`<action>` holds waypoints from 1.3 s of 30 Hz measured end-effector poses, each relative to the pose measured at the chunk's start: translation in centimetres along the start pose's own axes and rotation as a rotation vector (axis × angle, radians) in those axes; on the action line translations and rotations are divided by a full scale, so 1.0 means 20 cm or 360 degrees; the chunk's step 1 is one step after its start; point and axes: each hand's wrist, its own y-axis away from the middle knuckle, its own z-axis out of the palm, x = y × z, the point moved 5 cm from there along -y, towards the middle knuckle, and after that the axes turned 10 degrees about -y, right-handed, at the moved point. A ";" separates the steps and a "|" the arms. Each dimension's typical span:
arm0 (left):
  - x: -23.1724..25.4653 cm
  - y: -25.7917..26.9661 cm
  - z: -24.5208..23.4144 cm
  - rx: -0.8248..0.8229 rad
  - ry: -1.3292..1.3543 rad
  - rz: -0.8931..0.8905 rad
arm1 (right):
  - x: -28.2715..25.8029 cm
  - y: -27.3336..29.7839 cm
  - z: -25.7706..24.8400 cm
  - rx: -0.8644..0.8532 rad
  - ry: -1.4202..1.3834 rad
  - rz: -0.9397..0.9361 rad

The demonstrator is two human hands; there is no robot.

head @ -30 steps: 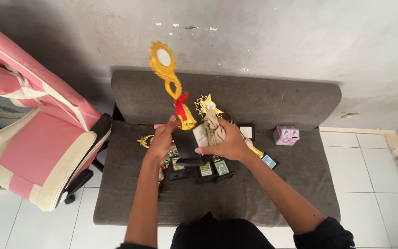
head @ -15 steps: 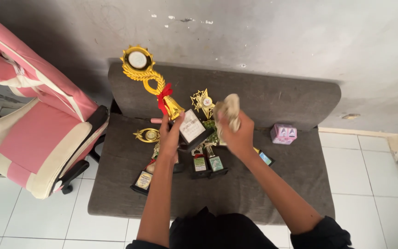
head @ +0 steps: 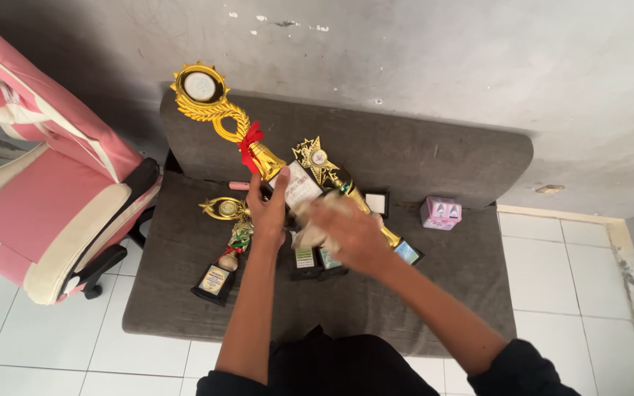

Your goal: Cleaning and polishing various trophies with a cloth and cleaning spray.

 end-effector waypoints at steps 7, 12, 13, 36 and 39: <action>-0.04 0.02 0.01 -0.0021 -0.0079 0.0096 | 0.08 0.09 0.03 -0.0013 0.0014 -0.0182; -0.11 0.02 0.04 0.0083 0.0023 -0.0269 | 0.02 0.07 0.04 -0.0212 0.0108 0.0145; -0.12 0.03 0.03 0.0086 0.0021 -0.0268 | 0.02 0.08 0.04 -0.0211 0.0105 0.0144; -0.38 0.00 -0.02 -0.0219 -0.0516 -0.0425 | 0.37 0.32 0.15 -0.0492 -0.0266 0.0605; -0.15 0.09 0.12 -0.0467 -0.0583 -0.0241 | 0.39 0.25 0.05 -0.0400 -0.0160 0.0725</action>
